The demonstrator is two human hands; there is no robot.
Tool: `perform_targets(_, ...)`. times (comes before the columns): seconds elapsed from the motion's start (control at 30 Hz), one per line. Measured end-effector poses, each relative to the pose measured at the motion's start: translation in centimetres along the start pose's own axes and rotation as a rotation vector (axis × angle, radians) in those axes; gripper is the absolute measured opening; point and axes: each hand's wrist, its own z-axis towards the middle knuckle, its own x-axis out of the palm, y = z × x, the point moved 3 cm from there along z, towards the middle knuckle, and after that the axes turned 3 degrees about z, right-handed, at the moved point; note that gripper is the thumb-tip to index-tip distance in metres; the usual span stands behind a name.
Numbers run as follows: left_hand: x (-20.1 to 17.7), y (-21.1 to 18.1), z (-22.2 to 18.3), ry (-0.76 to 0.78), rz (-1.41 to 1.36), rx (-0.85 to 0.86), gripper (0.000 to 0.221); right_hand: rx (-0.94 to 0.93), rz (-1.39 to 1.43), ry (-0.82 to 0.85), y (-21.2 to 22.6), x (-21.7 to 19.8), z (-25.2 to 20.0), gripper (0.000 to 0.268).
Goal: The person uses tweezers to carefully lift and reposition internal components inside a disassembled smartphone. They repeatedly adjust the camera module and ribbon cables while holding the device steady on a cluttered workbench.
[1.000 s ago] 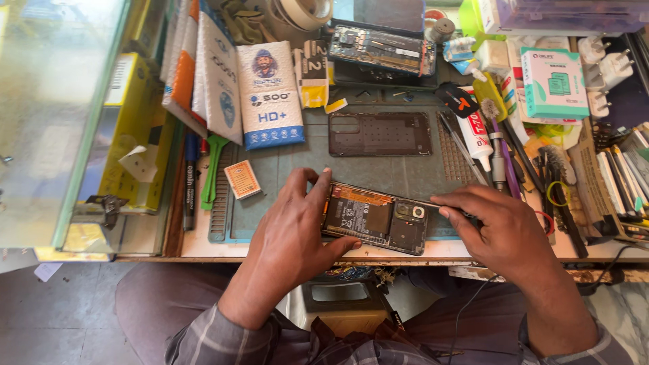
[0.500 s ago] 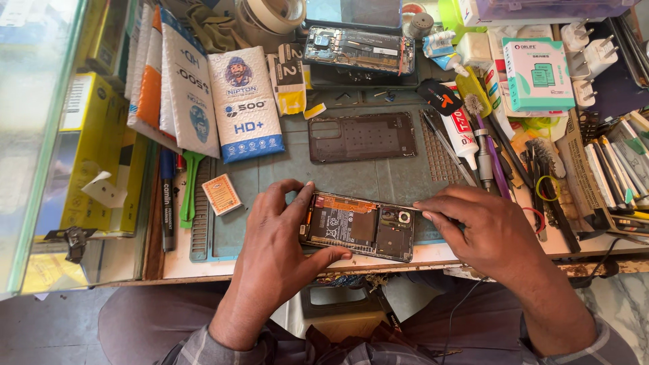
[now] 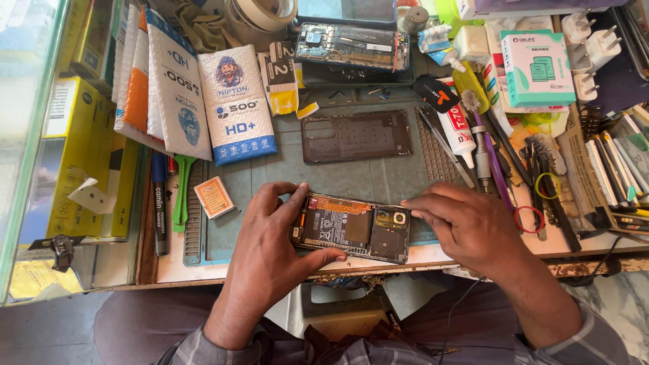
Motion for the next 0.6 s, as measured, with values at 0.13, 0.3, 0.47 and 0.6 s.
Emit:
perform_targets(0.13, -0.1, -0.1, -0.1, -0.013, -0.026, -0.007, 0.097, -0.016, 0.087, -0.057, 0.1, -0.5, -0.3, 0.021)
perform_targets(0.3, -0.2, 0.0, -0.1, -0.016, -0.026, 0.005, 0.097, 0.005, 0.069, -0.007, 0.2, -1.3, -0.3, 0.017)
perform_targets(0.47, -0.2, 0.2, -0.2, -0.023, -0.031, 0.022, 0.097, -0.018, 0.000, 0.010, 0.6, -1.2, 0.0, 0.017)
perform_targets(0.6, -0.1, 0.2, -0.2, -0.017, -0.019, 0.024, 0.098, -0.028, -0.025, 0.032, 0.6, -1.2, 0.4, 0.016)
